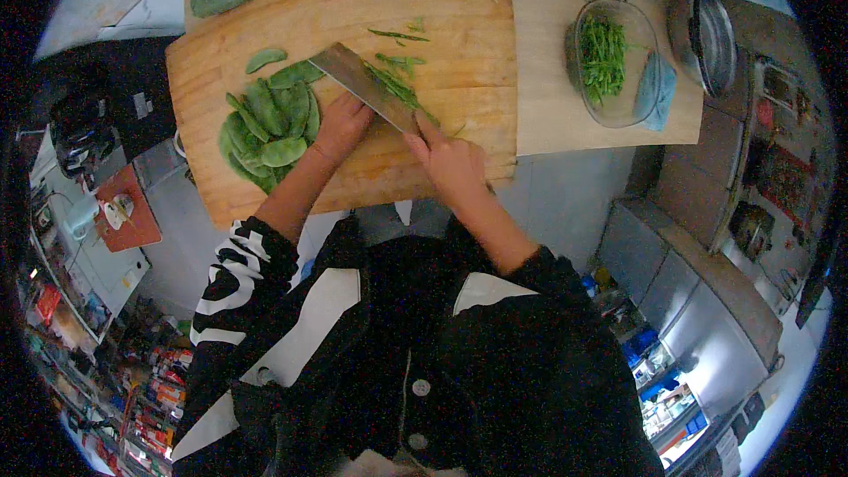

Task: The person slices snow peas into thin strips on a wooden cutting board using a cleaver. The sliced pieces are periodically gathered and placed into a glass bowl. The person continues chopping the remaining snow peas until the pile is reduced.

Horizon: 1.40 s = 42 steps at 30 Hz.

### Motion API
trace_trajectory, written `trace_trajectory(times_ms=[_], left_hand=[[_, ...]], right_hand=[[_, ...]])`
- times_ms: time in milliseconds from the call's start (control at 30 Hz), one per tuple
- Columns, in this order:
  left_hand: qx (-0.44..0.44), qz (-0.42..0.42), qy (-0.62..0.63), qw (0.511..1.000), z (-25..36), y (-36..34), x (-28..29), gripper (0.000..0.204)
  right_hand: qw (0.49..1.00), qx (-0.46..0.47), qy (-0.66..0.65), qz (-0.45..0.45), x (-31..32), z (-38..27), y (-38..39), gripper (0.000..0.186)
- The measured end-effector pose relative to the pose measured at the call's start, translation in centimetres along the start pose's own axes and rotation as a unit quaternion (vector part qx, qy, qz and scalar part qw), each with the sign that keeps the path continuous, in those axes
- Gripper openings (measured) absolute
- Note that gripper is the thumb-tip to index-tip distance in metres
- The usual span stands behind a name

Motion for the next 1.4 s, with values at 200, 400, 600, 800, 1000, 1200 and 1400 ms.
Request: trace_trajectory(times_ms=[200, 400, 600, 800, 1000, 1200, 1400], left_hand=[[0.009, 0.042, 0.031, 0.999, 0.2, -0.4, 0.6, 0.022], [0.071, 0.036, 0.082, 0.993, -0.3, -0.2, 0.4, 0.02], [0.027, 0.03, 0.015, 0.999, 0.3, -0.4, 0.7, 0.023], [0.021, 0.038, 0.024, 0.999, 0.4, -0.6, 1.0, 0.026], [0.033, 0.044, 0.039, 0.998, 0.3, -0.6, 1.0, 0.026], [0.003, 0.036, 0.006, 0.999, 0.5, -0.5, 1.0, 0.025], [0.053, 0.038, 0.07, 0.995, -0.1, -0.5, 1.0, 0.023]], right_hand=[[0.991, 0.023, -0.128, 0.041, 2.6, 2.6, 1.5, 0.04], [0.997, -0.035, -0.018, -0.059, 3.3, 2.0, 4.4, 0.039], [0.998, -0.012, -0.054, -0.03, 0.0, 1.2, -0.7, 0.039], [0.993, 0.006, -0.114, -0.03, 3.6, 2.7, 3.3, 0.038], [0.999, -0.015, -0.007, -0.027, 2.5, 1.6, 3.1, 0.041], [0.982, -0.092, -0.159, -0.036, -0.6, 2.9, -1.2, 0.04], [0.992, 0.07, -0.107, -0.004, 4.7, 0.9, 4.4, 0.04]])
Point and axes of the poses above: each hand's wrist, its own y-axis away from the middle knuckle, its own x-axis out of the back of the hand, z = x × y, the point moved 7 cm from there along -y, towards the middle knuckle, and after that the axes turned 3 degrees about -z, right-handed, at the moved point
